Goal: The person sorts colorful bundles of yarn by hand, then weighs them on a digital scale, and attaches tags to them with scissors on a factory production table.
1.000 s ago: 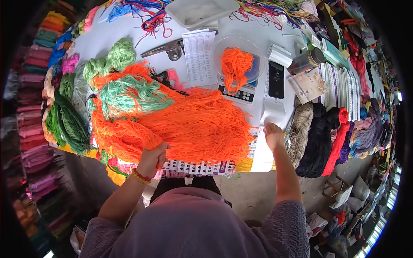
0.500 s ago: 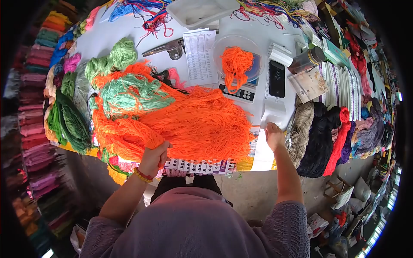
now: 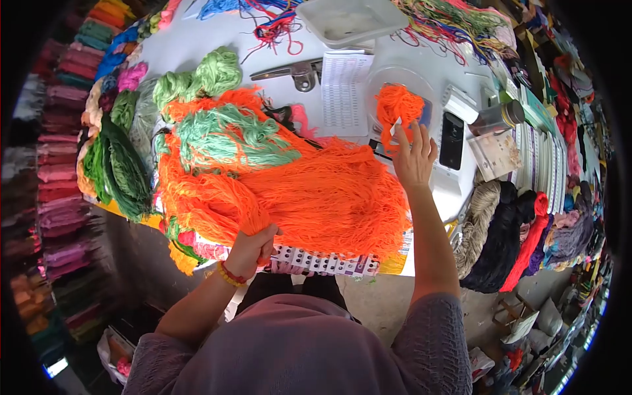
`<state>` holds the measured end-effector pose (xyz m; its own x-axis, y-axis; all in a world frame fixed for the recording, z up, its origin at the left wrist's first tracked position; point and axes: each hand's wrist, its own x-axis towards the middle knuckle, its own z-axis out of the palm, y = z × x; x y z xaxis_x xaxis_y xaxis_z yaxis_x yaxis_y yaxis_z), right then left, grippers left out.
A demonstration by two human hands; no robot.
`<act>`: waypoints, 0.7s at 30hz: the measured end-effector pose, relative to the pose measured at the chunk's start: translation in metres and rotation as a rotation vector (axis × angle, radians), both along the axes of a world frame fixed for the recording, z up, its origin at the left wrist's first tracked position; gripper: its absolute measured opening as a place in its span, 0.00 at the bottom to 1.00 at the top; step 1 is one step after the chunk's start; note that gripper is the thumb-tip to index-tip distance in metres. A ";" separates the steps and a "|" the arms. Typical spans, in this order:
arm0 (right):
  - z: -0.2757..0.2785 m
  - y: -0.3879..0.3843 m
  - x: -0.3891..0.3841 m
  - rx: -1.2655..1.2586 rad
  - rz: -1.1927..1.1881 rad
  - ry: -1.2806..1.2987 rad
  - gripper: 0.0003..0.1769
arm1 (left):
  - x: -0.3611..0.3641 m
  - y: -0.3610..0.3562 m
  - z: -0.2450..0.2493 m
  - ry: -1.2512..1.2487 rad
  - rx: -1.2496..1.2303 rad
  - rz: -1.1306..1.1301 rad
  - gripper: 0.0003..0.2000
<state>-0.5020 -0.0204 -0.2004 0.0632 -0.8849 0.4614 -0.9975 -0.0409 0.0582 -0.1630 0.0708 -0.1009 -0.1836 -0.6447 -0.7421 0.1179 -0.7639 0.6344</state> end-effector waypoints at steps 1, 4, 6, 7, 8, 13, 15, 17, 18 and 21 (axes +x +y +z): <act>-0.003 -0.006 -0.001 -0.022 0.032 0.018 0.34 | 0.002 0.000 0.001 0.020 0.013 0.000 0.08; -0.009 -0.014 -0.002 -0.035 0.175 -0.022 0.31 | 0.014 0.000 0.003 0.041 0.025 0.001 0.08; 0.003 -0.015 0.002 -0.049 0.178 0.006 0.28 | 0.019 0.000 0.005 0.050 0.020 -0.001 0.08; 0.006 -0.017 0.001 -0.023 0.186 -0.039 0.28 | 0.022 -0.001 0.006 0.043 0.017 0.021 0.08; 0.016 -0.019 0.003 -0.001 0.193 -0.084 0.29 | 0.024 -0.002 0.008 0.037 0.012 0.042 0.08; 0.093 -0.023 0.034 0.162 0.161 -0.454 0.30 | 0.037 -0.018 0.023 0.125 -0.135 0.086 0.06; 0.133 -0.011 0.079 0.283 0.125 -0.700 0.33 | 0.041 -0.027 0.036 0.121 -0.225 0.146 0.06; 0.159 0.026 0.119 0.724 0.534 -1.114 0.43 | 0.051 -0.039 0.055 0.253 -0.405 0.058 0.07; 0.184 0.049 0.142 1.039 0.746 -1.381 0.46 | 0.057 -0.046 0.071 0.251 -0.412 0.067 0.07; 0.255 0.080 0.194 1.344 0.795 -1.351 0.49 | 0.064 -0.050 0.114 0.390 -0.395 -0.171 0.11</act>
